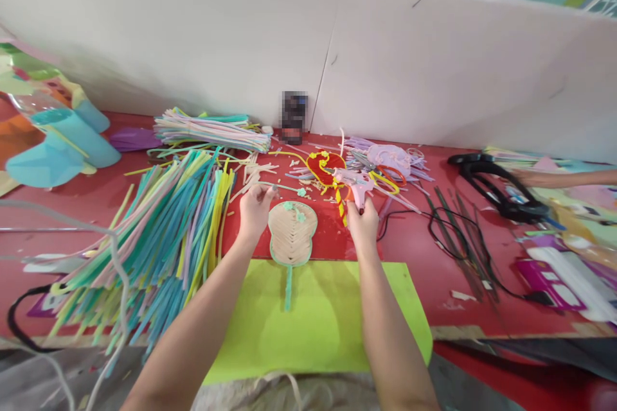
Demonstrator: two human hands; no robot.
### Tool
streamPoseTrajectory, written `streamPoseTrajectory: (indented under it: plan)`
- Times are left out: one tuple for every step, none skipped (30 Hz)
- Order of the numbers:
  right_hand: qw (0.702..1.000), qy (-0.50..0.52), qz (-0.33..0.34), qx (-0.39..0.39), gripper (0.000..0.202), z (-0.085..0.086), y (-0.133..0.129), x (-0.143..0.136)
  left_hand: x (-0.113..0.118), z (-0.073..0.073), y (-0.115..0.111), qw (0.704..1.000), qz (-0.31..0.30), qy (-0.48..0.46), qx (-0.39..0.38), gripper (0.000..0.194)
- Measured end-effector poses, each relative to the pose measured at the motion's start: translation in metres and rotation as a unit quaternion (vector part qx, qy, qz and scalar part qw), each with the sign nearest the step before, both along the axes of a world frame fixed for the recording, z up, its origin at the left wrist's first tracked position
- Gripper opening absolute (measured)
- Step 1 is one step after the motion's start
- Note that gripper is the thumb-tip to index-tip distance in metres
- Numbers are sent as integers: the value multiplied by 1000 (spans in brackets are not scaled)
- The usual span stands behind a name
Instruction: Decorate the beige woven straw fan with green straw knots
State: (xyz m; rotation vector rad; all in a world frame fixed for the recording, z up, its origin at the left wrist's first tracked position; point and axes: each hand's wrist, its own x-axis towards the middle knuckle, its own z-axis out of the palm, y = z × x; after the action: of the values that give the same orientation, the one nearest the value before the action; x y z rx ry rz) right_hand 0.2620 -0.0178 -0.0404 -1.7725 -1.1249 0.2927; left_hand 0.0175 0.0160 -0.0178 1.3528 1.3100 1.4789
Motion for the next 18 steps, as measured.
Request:
streamPoseTrajectory:
  plan:
    - [1000,4,0,1,21,0,0,1,0,0,0,1000,-6,7,3,19]
    - [1000,7,-2,0,22,-1,1,2,0,0,0,1000,-18,12,8,21]
    - [1000,11,-7,-2,24,-1,1,3,0,1,0,999,-36,17,12,19]
    - [1000,14,-13,-8,24,-1,2,4,2,2,0,998,-54,20,17,15]
    - [1000,17,-19,-14,25,-1,2,5,4,3,1,997,-68,21,23,14]
    - [999,21,-24,-19,26,-1,3,6,7,6,2,997,-76,17,29,18]
    - [999,24,-27,-23,26,0,3,7,10,9,3,996,-80,8,33,24]
    - [999,26,-30,-25,27,0,4,7,14,13,4,996,-84,-10,31,25]
    - [999,28,-32,-26,27,1,5,7,17,18,5,995,-95,-37,21,22]
    - [999,28,-31,-26,28,1,5,6,20,24,5,990,-121,-76,0,17]
    - [999,27,-30,-28,28,2,5,5,23,31,4,978,-160,-129,-32,17]
    - [999,26,-28,-32,27,2,5,4,24,38,2,957,-205,-192,-74,26]
    - [999,23,-28,-39,26,3,5,3,24,44,0,923,-258,-259,-119,38]
    - [998,21,-29,-45,25,3,4,2,23,49,-4,878,-319,-317,-168,50]
    - [998,20,-30,-50,24,4,4,1,21,54,-8,834,-360,-364,-206,58]
    - [998,20,-29,-51,23,4,4,1,19,56,-13,798,-385,-403,-229,63]
    - [998,21,-26,-49,22,4,3,0,17,58,-17,774,-395,-436,-236,66]
    - [999,24,-21,-44,21,4,3,-1,15,58,-21,757,-401,-457,-239,69]
